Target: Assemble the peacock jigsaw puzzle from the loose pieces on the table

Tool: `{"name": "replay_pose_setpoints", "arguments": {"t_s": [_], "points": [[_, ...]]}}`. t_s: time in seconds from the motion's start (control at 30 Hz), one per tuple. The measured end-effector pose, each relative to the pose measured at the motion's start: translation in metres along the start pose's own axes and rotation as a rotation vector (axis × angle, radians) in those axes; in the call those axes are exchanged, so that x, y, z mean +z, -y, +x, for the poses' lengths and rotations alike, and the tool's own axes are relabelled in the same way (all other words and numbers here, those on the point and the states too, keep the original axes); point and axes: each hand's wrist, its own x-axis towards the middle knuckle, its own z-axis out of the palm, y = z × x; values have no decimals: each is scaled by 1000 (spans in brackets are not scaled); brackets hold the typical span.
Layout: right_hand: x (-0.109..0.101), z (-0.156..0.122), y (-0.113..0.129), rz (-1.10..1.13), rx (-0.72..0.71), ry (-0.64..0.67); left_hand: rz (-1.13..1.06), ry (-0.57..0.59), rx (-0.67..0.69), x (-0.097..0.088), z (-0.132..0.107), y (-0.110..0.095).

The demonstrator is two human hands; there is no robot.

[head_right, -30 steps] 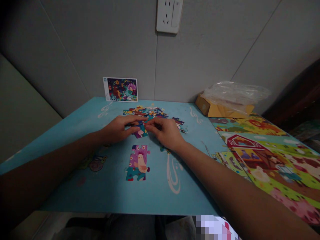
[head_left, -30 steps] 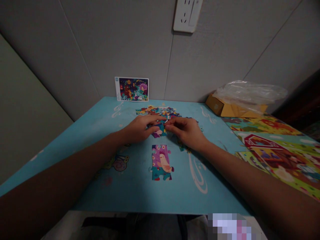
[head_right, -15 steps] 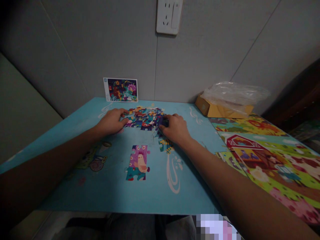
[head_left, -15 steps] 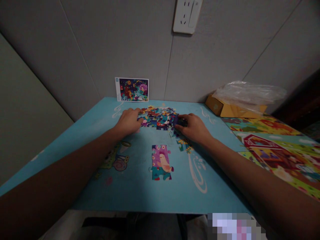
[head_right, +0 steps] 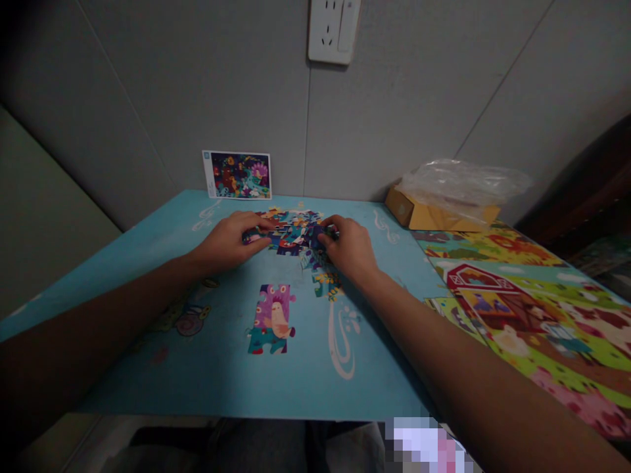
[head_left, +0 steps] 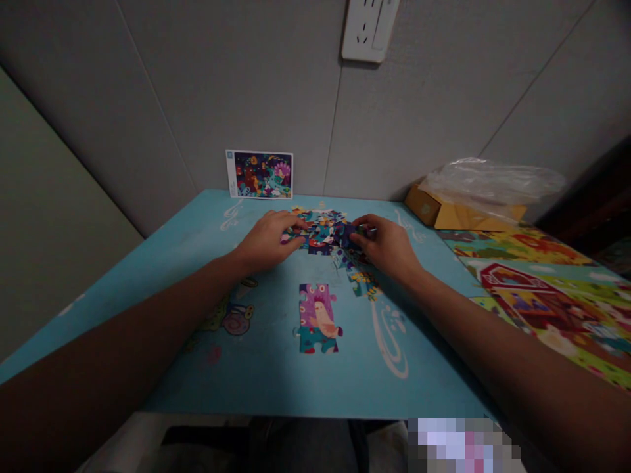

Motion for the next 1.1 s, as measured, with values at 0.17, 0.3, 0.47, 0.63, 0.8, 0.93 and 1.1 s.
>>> {"name": "replay_pose_setpoints", "arguments": {"t_s": [0.17,0.3,0.47,0.63,0.8,0.93,1.1], "points": [[1,2,-5,-104,-17,17,10,61,27,2,0,2],[0,1,-2,-130,-40,105,16,91,30,0,1,1],[-1,-1,0,-139,-120,136,10,99,28,0,0,1],[-1,0,1,-78,-77,146,6,102,43,1,0,1],[-2,0,3,-28,-7,168,4,107,50,1,0,2],[-2,0,3,-19,-30,142,2,108,55,1,0,2],[2,1,0,63,48,156,-16,104,69,1,-1,2]]}}
